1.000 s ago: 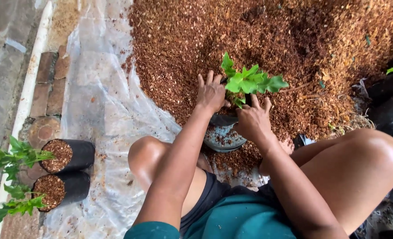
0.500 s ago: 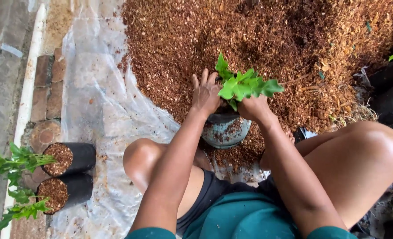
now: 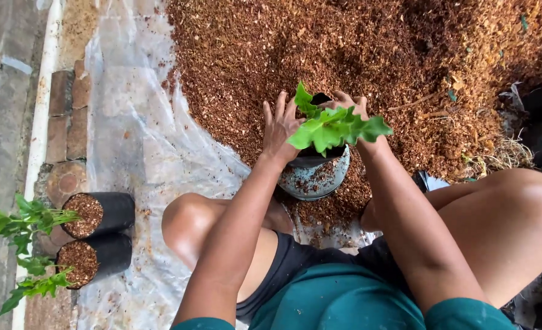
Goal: A person is repotting a small seedling into a black plastic planting bag using a soil-like medium.
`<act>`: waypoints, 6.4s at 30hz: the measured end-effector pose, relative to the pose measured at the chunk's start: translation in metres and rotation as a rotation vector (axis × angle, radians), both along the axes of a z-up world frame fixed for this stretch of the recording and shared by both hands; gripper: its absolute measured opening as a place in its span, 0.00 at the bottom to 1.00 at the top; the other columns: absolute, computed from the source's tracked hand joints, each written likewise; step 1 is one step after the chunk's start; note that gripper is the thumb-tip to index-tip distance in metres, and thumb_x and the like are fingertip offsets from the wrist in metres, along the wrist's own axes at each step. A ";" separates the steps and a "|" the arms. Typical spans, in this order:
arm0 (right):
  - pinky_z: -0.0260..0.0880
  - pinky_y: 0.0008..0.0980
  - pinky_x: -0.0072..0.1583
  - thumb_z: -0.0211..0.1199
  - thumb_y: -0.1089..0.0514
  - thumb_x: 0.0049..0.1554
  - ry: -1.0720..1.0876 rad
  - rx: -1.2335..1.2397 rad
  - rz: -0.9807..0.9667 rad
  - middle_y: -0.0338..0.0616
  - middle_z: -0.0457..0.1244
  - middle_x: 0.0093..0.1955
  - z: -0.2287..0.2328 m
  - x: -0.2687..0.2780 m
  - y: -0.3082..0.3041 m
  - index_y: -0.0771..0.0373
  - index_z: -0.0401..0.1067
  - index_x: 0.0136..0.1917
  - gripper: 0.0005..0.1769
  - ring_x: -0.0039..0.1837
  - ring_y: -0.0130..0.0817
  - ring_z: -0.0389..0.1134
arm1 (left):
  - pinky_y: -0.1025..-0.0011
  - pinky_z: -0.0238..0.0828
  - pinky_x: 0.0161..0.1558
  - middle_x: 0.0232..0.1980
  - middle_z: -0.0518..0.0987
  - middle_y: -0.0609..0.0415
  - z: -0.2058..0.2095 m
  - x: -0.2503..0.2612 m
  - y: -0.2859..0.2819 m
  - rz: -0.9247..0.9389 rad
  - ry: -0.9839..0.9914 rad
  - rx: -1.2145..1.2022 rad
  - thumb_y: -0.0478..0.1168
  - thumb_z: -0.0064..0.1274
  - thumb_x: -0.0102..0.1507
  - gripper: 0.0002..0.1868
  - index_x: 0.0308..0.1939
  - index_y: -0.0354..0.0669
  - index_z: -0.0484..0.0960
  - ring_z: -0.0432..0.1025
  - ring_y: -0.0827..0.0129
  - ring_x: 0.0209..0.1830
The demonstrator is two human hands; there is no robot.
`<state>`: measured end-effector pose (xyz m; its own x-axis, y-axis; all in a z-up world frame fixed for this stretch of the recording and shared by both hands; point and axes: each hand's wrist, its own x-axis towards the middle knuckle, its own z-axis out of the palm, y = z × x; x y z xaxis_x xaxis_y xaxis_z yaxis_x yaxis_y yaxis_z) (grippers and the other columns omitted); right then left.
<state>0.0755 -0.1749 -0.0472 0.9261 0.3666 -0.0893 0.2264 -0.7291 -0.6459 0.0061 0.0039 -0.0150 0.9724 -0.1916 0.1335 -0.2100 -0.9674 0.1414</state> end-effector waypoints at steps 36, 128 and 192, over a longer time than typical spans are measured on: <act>0.56 0.48 0.67 0.72 0.63 0.50 -0.240 -0.077 0.125 0.64 0.47 0.82 0.069 -0.066 0.011 0.44 0.78 0.64 0.29 0.80 0.63 0.45 | 0.61 0.73 0.51 0.59 0.76 0.42 -0.022 0.007 0.046 0.381 0.156 -0.628 0.37 0.66 0.61 0.22 0.59 0.43 0.82 0.77 0.54 0.53; 0.65 0.56 0.52 0.57 0.49 0.58 0.367 -0.142 0.285 0.61 0.62 0.60 0.018 -0.044 -0.010 0.62 0.47 0.78 0.40 0.57 0.56 0.58 | 0.46 0.55 0.73 0.71 0.56 0.30 -0.075 -0.054 -0.013 -0.010 -0.084 -1.121 0.80 0.66 0.32 0.86 0.79 0.34 0.43 0.57 0.36 0.72; 0.64 0.22 0.35 0.67 0.67 0.49 0.595 1.477 -0.960 0.40 0.63 0.37 -0.081 -0.034 -0.059 0.57 0.67 0.45 0.13 0.36 0.26 0.64 | 0.58 0.64 0.71 0.77 0.58 0.50 -0.048 -0.080 -0.039 0.459 -0.235 -0.985 0.36 0.62 0.61 0.13 0.47 0.57 0.84 0.64 0.53 0.72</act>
<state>0.0413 -0.2339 -0.1279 0.8080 -0.1248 -0.5758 -0.3379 0.7024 -0.6265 -0.0736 -0.0347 -0.0627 0.8544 0.4710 0.2196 0.0165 -0.4471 0.8943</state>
